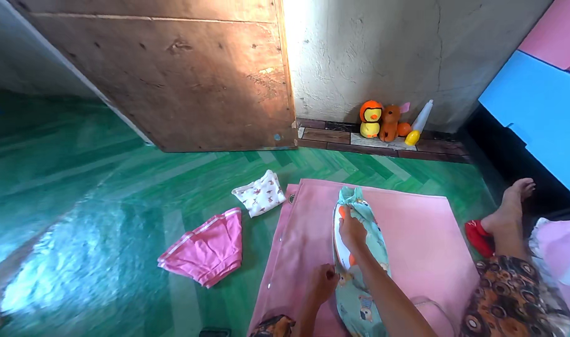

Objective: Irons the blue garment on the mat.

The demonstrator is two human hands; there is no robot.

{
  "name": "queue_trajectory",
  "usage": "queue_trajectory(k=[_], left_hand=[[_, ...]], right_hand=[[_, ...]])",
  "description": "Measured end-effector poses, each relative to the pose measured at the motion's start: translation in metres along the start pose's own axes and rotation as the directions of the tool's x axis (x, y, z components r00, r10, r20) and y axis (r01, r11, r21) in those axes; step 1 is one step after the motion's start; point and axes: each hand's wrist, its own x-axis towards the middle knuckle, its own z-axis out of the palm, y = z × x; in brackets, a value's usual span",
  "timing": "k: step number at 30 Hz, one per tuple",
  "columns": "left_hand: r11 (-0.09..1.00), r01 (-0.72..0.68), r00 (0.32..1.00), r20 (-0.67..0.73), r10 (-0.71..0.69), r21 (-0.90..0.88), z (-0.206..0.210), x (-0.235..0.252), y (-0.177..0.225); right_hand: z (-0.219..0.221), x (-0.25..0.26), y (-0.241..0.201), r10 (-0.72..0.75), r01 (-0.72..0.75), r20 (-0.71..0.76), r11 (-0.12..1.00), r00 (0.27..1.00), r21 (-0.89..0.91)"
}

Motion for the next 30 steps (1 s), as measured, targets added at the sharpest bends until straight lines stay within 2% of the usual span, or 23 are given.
queue_trajectory(k=[30], left_hand=[[0.998,0.031,0.999,-0.030,-0.029,0.056,0.016,-0.024,0.004]], right_hand=[[0.029,-0.060,0.025,-0.045,0.044,0.029,0.999,0.999,0.012]])
